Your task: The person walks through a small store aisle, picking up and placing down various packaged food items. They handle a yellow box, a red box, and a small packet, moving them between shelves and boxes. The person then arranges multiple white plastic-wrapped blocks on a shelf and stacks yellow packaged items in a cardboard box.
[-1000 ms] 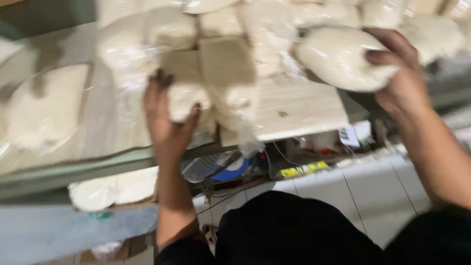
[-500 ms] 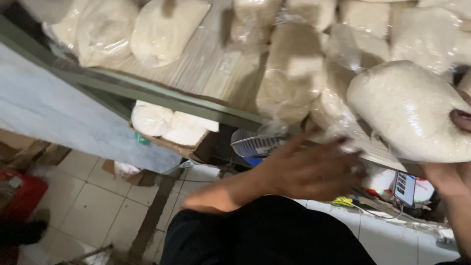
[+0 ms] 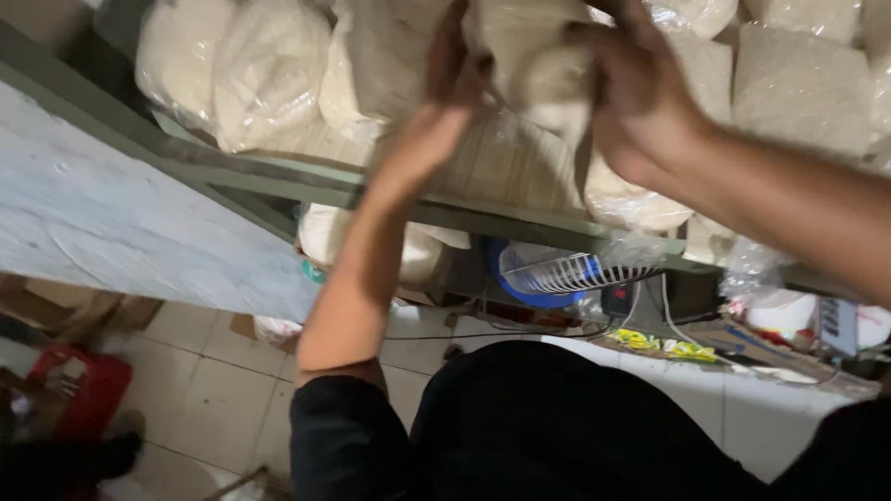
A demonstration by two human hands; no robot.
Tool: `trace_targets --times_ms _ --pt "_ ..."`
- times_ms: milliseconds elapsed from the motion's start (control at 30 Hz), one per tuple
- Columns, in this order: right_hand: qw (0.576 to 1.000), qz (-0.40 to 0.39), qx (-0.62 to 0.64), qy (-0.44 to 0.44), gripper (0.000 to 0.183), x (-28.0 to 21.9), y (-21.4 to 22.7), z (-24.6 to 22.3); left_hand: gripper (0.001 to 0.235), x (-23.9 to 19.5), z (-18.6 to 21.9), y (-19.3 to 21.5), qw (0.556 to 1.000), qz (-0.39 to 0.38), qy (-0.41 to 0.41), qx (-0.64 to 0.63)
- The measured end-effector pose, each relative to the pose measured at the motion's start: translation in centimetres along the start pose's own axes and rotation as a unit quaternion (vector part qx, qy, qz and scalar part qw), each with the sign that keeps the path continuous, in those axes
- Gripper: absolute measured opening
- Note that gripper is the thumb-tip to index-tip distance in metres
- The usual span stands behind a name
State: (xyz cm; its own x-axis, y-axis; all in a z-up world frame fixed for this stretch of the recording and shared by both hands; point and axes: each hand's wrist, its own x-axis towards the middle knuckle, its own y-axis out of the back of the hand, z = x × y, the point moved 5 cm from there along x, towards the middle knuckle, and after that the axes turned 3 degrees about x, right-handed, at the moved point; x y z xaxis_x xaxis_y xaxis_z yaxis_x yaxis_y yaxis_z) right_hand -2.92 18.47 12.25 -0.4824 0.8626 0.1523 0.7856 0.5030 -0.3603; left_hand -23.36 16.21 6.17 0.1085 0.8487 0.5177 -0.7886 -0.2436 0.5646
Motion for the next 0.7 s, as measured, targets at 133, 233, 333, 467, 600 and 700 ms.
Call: trace_targets --times_ms 133,233,333,467,600,700 --pt "0.986 0.136 -0.083 -0.039 0.062 5.2 -3.3 5.0 0.035 3.1 -6.9 -1.5 0.974 -0.107 0.06 0.19" --pt "0.984 0.027 -0.173 -0.043 0.053 7.3 -3.4 6.5 0.037 2.5 -8.3 -4.2 0.988 -0.101 -0.034 0.115" --pt "0.959 -0.076 -0.265 -0.061 0.046 9.3 -2.3 7.5 0.05 2.2 -8.6 -5.0 0.987 -0.118 -0.042 0.1" --pt "0.874 -0.149 -0.462 0.0 0.047 6.3 1.8 0.1 0.069 2.8 -6.8 -4.0 0.981 -0.161 -0.024 0.104" --pt "0.678 -0.147 -0.719 -0.027 0.059 -4.5 4.2 -8.5 0.09 3.8 -5.1 -2.6 0.971 -0.206 0.013 0.118" --pt "0.405 -0.074 -0.861 -0.297 0.097 -11.0 6.8 -9.7 0.105 4.7 -4.0 -2.0 0.963 -0.24 0.021 0.121"
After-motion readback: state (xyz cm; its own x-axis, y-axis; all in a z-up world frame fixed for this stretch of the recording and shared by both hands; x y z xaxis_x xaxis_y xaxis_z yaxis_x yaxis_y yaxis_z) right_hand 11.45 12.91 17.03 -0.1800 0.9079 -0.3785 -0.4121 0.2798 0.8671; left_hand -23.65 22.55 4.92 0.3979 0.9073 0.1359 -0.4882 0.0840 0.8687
